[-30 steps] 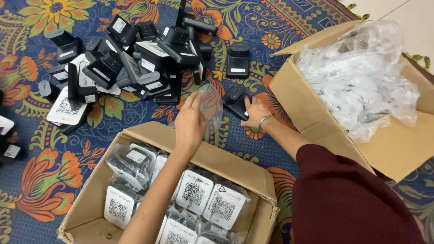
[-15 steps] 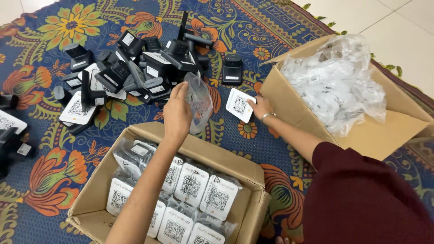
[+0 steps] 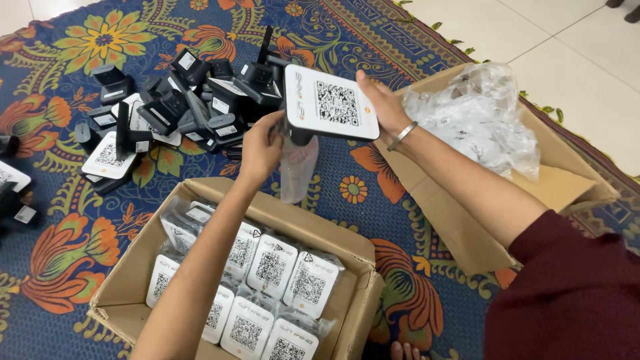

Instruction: The person packs electronic devices into boxes using plastic bags and stickers.

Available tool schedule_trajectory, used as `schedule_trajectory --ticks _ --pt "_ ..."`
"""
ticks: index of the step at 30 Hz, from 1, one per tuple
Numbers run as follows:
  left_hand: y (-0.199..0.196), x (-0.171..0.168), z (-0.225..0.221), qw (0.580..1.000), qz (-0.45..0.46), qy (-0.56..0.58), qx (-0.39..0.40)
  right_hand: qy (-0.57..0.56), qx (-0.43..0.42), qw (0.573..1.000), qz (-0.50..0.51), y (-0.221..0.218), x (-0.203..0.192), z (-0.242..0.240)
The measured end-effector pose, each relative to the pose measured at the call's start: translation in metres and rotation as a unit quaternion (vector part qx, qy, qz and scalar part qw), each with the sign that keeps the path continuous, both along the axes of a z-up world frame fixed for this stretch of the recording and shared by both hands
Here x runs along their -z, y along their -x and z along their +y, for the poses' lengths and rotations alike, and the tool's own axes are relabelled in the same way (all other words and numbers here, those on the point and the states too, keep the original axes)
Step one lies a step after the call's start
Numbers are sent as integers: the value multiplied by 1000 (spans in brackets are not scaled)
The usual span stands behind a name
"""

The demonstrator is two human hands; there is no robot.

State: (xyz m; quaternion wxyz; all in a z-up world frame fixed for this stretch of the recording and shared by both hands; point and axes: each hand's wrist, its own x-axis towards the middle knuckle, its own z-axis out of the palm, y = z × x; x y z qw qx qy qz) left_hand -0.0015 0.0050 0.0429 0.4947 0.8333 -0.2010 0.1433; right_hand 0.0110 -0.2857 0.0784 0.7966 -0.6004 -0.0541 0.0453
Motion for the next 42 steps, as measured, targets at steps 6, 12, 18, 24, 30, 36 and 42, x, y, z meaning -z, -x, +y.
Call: schedule_trajectory --ticks 6,12,18,24,30,36,42 --pt "-21 23 -3 951 142 219 167 13 -30 999 35 -6 45 -4" --pt "12 -15 5 986 162 40 18 225 -92 967 77 28 3 5" --pt "17 2 -27 989 -123 -46 61 236 -98 952 167 21 36 15" --pt "35 4 -73 985 -113 -98 86 183 -69 963 186 11 78 29" --pt "77 -25 -98 988 -59 -74 120 100 11 981 164 -9 153 31" --pt "67 16 -101 989 -101 -34 106 204 -51 972 102 -59 260 1" --pt "46 68 -102 994 -35 -100 31 734 -224 629 -121 -35 239 23"
